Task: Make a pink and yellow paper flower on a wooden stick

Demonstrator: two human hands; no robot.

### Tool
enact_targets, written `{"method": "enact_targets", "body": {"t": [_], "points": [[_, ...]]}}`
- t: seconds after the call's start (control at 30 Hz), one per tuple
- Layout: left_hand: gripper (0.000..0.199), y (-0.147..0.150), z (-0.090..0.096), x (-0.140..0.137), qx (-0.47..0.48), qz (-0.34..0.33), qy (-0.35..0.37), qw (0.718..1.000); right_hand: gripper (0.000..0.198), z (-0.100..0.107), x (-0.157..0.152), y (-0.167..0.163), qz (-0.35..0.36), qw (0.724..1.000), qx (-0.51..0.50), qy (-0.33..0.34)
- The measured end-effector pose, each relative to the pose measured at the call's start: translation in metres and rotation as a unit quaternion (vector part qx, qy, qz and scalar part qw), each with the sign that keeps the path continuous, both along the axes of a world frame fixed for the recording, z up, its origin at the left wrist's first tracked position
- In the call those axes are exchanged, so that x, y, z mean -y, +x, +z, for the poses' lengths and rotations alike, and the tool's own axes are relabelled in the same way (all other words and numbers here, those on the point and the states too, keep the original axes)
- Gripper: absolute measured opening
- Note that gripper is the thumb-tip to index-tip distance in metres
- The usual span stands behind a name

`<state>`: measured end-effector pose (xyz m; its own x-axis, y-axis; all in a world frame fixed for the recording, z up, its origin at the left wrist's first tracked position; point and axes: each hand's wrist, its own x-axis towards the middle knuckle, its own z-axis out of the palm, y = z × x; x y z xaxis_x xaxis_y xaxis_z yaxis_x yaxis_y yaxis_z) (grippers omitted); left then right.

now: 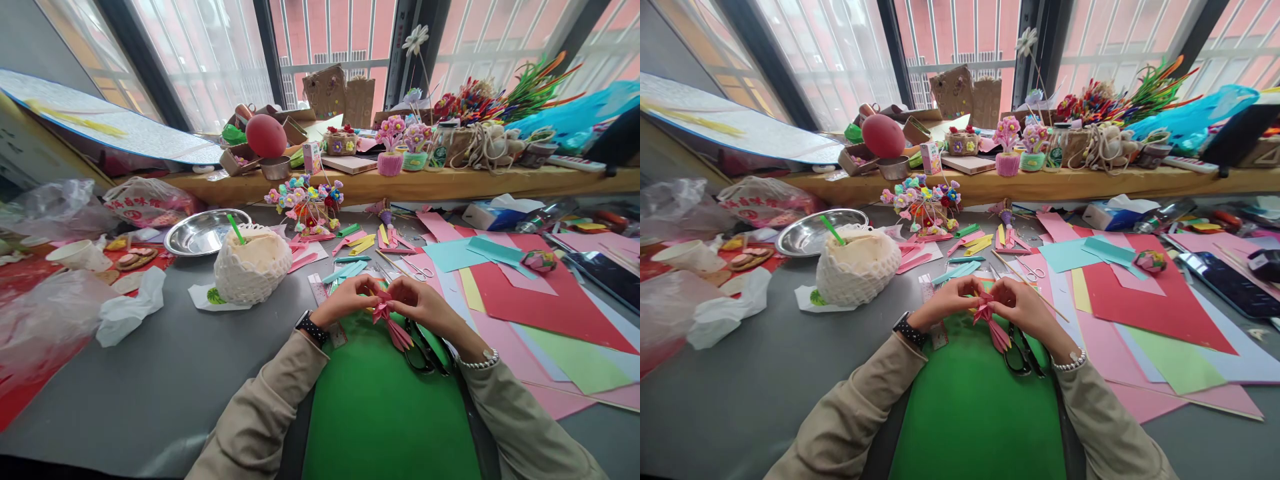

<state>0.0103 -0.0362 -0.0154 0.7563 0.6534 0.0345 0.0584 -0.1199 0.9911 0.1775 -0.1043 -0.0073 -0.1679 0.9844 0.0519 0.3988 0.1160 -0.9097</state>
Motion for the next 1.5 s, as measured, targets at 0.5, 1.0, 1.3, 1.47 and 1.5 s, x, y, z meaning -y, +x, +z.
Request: {"method": "enact_targets", "body": {"t": [0.5,1.0,1.3,1.47,1.5], "points": [[0.023,0.001,0.000,0.003,-0.007,0.034,-0.036,0.999,0.018,0.002,0.001,-0.006,-0.016,1.000,-0.019,-0.015],[0.029,0.003,0.003,0.005,0.092,0.081,-0.134,0.983,0.020,0.008,0.003,-0.004,-0.061,0.994,0.034,0.089],[0.039,0.003,0.012,0.010,0.157,0.023,-0.232,0.960,0.026,0.007,0.003,-0.003,-0.157,0.980,-0.095,0.077],[0.048,0.007,0.007,0.014,0.073,-0.056,-0.168,0.982,0.030,0.004,0.001,-0.004,-0.201,0.965,-0.139,0.091],[0.045,0.009,0.004,0.013,0.065,-0.051,-0.149,0.985,0.030,0.003,0.001,-0.004,-0.194,0.968,-0.130,0.088]]}}
